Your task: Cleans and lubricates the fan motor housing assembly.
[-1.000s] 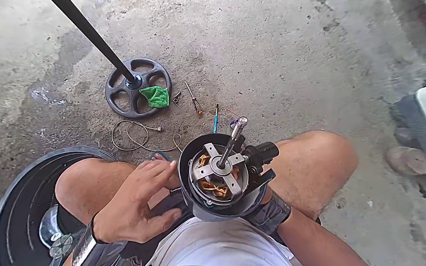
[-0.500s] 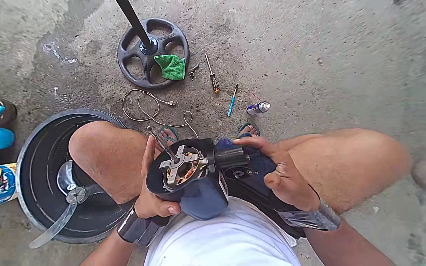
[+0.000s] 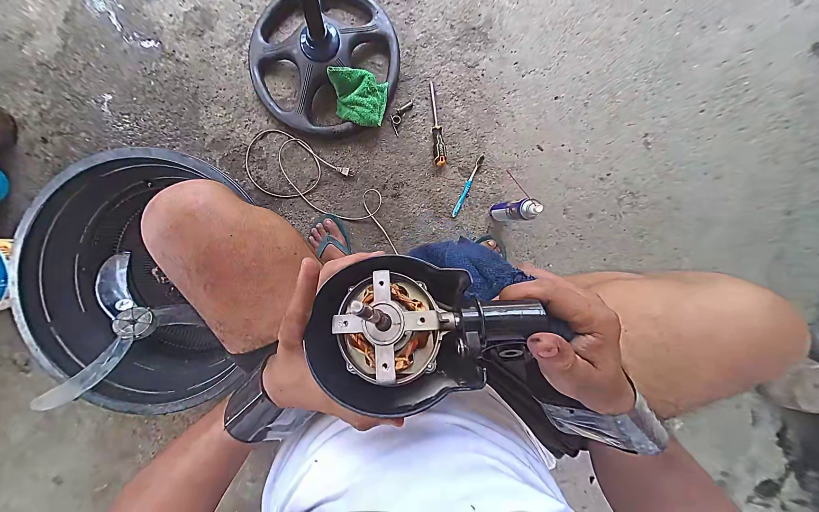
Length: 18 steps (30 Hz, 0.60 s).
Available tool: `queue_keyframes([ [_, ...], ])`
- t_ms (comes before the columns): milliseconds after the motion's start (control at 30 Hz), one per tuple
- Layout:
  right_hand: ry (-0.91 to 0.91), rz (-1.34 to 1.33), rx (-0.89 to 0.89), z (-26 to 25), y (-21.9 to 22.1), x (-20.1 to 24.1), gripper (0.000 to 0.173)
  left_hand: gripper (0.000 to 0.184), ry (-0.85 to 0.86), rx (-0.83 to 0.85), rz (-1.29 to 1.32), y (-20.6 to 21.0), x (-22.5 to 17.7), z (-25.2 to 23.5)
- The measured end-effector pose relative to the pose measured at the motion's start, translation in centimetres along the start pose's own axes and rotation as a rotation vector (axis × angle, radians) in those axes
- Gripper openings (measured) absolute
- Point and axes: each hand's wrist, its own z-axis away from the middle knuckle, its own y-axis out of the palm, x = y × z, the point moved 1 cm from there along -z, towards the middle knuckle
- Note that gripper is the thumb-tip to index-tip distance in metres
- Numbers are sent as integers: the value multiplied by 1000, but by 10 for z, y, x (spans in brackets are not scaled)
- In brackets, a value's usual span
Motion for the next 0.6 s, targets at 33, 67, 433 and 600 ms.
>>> queue_keyframes([
  [33,4,-9,-1,-1,0,0,53,131,-5,5,14,0,0,-1],
  [67,10,-23,-3,-1,0,0,52,130,-1,8,15,1,1,-1],
  [433,83,-181,-47,7,-2,-10,45,115,97,15,-116,10,1,-18],
  [600,82,-213,-70,7,-4,-15,43,118,157,38,-140,12,4,-22],
])
